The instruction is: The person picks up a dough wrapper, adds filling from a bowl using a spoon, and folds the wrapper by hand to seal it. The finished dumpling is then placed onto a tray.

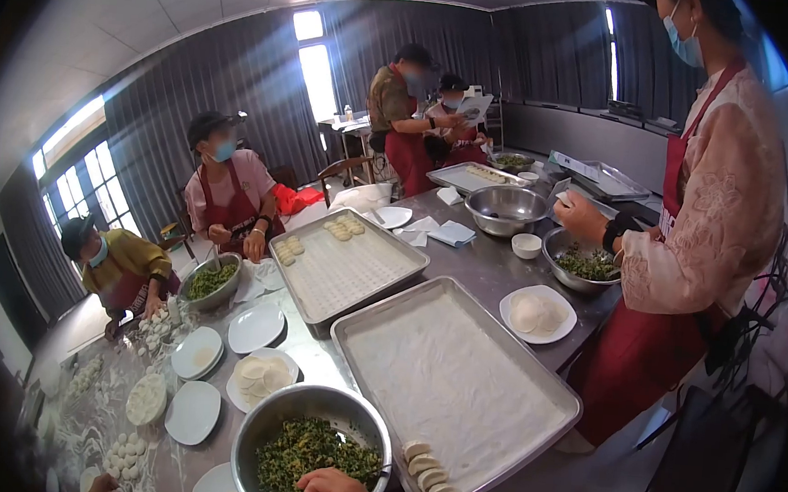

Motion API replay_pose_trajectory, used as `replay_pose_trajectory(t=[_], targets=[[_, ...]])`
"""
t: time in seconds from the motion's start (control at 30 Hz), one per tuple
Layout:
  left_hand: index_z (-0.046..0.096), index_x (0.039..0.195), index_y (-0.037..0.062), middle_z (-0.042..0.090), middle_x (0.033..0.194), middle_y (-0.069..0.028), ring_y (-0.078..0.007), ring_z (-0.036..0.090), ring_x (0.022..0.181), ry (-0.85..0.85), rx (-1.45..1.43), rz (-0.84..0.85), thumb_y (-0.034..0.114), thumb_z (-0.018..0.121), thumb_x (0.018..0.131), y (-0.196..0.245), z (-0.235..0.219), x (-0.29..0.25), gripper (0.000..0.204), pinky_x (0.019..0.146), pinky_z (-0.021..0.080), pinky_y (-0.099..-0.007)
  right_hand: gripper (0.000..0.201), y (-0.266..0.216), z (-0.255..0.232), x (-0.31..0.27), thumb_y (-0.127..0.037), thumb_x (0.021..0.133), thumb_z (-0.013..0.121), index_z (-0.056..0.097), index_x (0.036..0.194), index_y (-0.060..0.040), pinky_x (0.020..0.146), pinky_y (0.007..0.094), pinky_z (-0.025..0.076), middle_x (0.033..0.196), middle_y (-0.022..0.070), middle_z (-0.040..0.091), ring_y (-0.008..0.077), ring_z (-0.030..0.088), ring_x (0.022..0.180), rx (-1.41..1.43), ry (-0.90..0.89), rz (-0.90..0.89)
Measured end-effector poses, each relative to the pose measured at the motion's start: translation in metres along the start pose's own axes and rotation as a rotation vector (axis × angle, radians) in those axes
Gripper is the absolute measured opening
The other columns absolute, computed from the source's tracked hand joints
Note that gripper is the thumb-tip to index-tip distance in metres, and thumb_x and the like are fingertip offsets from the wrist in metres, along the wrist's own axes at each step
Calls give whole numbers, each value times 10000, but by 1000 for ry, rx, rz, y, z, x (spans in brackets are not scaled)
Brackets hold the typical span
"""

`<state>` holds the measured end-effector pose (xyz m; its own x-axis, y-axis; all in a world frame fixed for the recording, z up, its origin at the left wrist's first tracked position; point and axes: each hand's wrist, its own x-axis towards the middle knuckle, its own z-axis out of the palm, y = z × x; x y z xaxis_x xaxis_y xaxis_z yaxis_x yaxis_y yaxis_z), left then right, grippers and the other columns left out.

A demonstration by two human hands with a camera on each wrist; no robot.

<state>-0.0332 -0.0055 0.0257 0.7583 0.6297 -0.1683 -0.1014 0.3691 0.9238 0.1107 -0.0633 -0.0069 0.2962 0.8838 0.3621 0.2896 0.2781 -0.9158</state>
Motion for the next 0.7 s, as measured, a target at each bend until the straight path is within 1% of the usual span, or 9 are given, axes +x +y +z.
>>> replay_pose_trajectory(t=[0.13, 0.23, 0.27, 0.33, 0.4, 0.47, 0.53, 0.57, 0.7], targets=[[544, 1144, -22, 627, 999, -75, -123, 621, 778, 88, 14, -19, 95, 548, 907, -1, 1, -1, 264, 655, 510, -221, 108, 3, 3, -2, -109, 824, 647, 591, 885, -39, 957, 347, 405, 1151, 119, 556, 233, 532, 1100, 100, 8, 11], [524, 1163, -26, 635, 1009, -90, -130, 626, 765, 129, 23, -16, 90, 553, 911, 4, 6, -2, 279, 649, 511, -220, 122, -9, -1, -2, -75, 819, 655, 595, 916, -32, 950, 339, 415, 1159, 120, 554, 223, 536, 1102, 186, 9, 19], [524, 1163, -26, 635, 1009, -90, -130, 626, 765, 159, 20, -26, 90, 553, 911, 8, 10, -2, 279, 649, 511, -220, 140, -16, -2, -2, -52, 814, 662, 603, 939, -32, 937, 328, 427, 1141, 116, 568, 219, 544, 1093, 222, 69, -3], [495, 1201, -21, 626, 1054, -119, -143, 616, 783, 145, -23, 78, 62, 555, 909, 16, 13, -4, 310, 637, 503, -223, 270, -12, -8, -1, -38, 817, 654, 606, 1082, -59, 828, 312, 486, 1071, 80, 592, 196, 585, 965, 122, 222, -137], [460, 1244, -28, 564, 1192, -198, -288, 622, 1004, 87, -41, 145, 111, 560, 908, -1, -13, -2, 377, 755, 563, -363, 207, -16, -11, -6, -22, 807, 656, 626, 1011, -35, 743, 279, 488, 976, 85, 602, 190, 598, 857, -9, 268, 18], [508, 1197, -46, 600, 1139, -191, -248, 655, 898, 133, -199, 184, -108, 542, 818, -1, -15, -3, 386, 668, 560, -275, 161, -14, -8, -5, -27, 799, 665, 646, 959, -30, 673, 283, 482, 893, 77, 605, 185, 593, 765, -106, 152, 31], [493, 1230, -41, 590, 1167, -186, -239, 645, 918, 93, -202, 263, -97, 547, 833, -4, -16, 0, 404, 688, 553, -277, 174, -11, -1, -4, -21, 779, 683, 654, 950, -30, 648, 281, 478, 871, 80, 610, 180, 592, 749, -50, 75, 59], [496, 1226, -38, 599, 1134, -222, -265, 658, 873, 144, -242, 245, -146, 553, 765, -4, -12, 1, 477, 623, 551, -273, 187, -10, 0, -4, -19, 766, 696, 657, 949, -28, 645, 279, 479, 864, 80, 613, 180, 593, 750, -44, 106, 29], [492, 1233, -34, 599, 1147, -206, -245, 652, 868, 165, -203, 232, -112, 562, 794, -6, -13, 5, 452, 648, 549, -276, 209, -14, 1, -2, -15, 733, 728, 668, 933, -22, 641, 269, 484, 848, 86, 626, 182, 600, 743, -69, 171, 11]])
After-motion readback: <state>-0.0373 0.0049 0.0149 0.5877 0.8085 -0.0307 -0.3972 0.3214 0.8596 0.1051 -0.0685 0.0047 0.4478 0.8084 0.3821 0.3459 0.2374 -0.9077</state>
